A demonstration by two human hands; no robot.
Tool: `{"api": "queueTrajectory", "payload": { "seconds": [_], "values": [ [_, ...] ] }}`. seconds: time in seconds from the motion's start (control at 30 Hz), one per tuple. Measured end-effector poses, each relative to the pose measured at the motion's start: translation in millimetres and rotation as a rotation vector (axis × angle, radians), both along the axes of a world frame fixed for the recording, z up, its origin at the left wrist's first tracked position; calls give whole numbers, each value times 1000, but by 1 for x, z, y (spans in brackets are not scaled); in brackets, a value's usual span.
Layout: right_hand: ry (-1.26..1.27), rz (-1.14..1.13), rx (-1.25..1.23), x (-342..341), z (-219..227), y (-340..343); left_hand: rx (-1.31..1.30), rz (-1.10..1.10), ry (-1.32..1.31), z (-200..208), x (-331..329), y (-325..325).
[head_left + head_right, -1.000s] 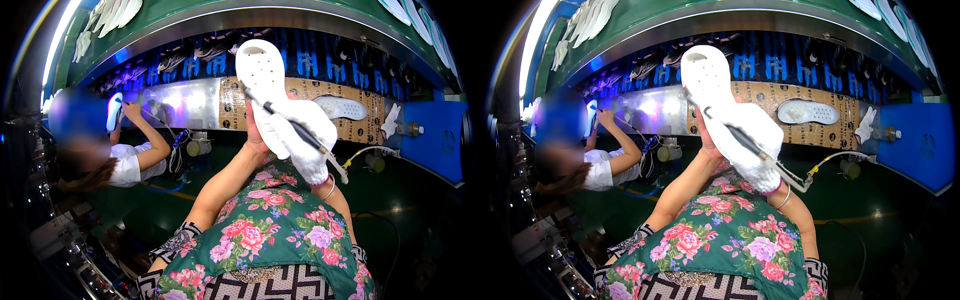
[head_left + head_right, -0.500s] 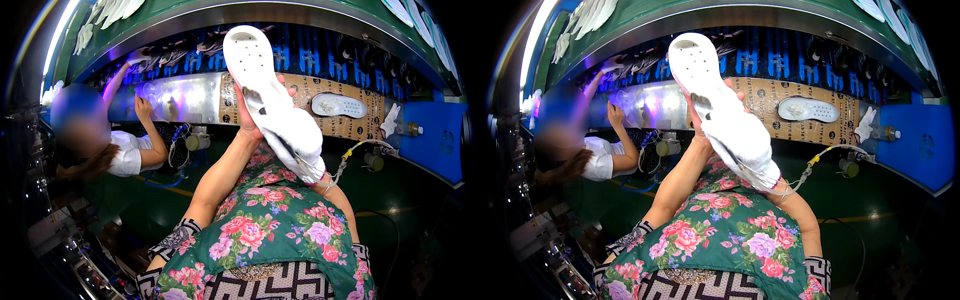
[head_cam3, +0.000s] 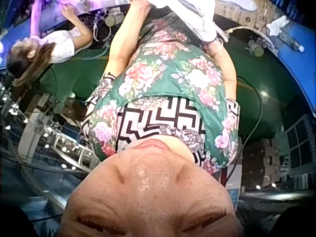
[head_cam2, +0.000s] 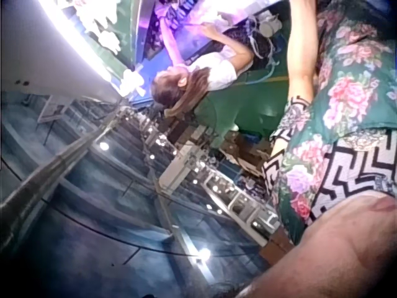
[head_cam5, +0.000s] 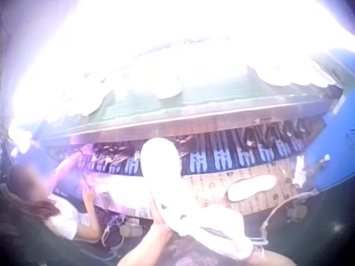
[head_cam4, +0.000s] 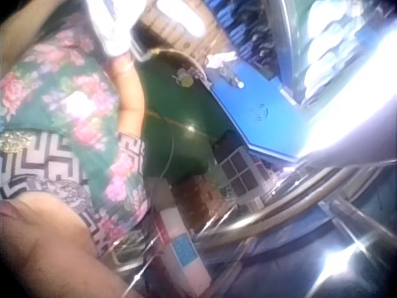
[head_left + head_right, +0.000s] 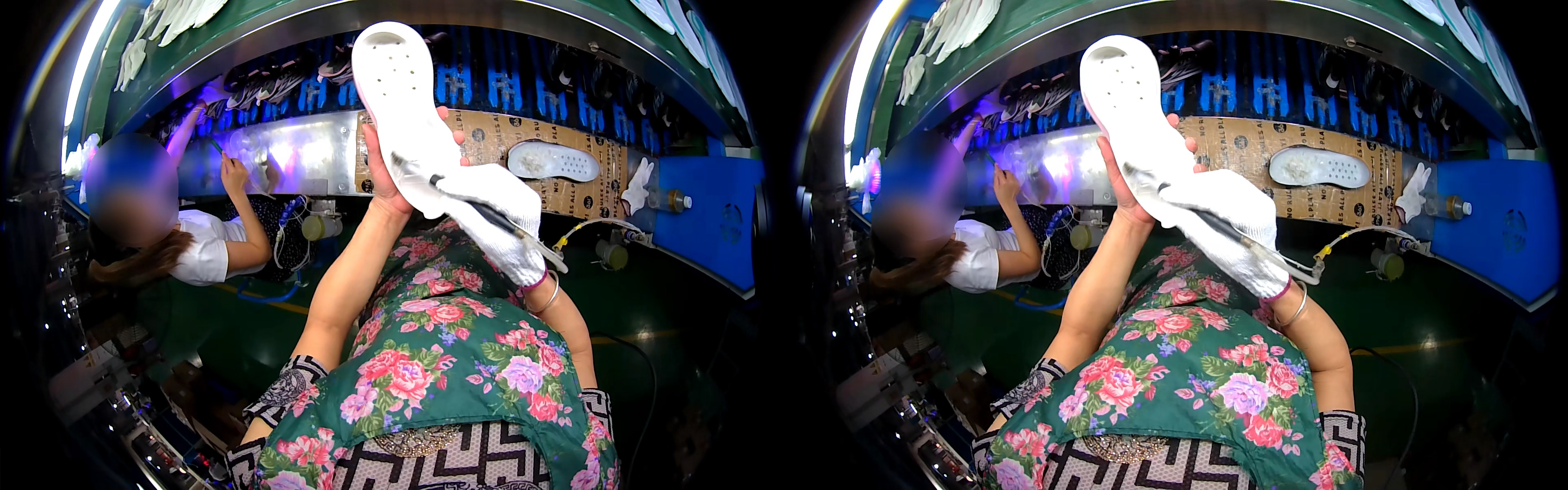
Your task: The person applies adhesive to the inside of white shoe soles using a brush tool, then places each sole onto a conveyor belt.
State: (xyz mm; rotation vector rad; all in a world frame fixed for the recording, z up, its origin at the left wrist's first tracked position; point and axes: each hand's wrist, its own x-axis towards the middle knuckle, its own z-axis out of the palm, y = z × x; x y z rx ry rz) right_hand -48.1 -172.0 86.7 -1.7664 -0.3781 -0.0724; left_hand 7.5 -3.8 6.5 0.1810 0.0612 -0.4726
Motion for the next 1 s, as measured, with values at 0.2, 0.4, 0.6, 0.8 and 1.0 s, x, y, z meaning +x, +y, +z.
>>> {"api": "queueTrajectory", "payload": {
  "seconds": [0.2, 0.4, 0.6, 0.8, 1.0],
  "values": [
    [-121, 191, 0, 2, 2, 0, -139, -24, -120, -2, 8, 5],
    [-318, 165, -149, 0, -2, 5, 105, -228, -203, -3, 21, 24],
    [280, 69, 100, -7, 5, 0, -109, -333, -174, 7, 28, 23],
    [-386, 190, -296, -12, -15, 2, 171, -440, -316, 14, 45, 27],
    [-41, 138, 37, -12, 6, 6, 52, -490, -407, 20, 46, 25]
  ]
}}
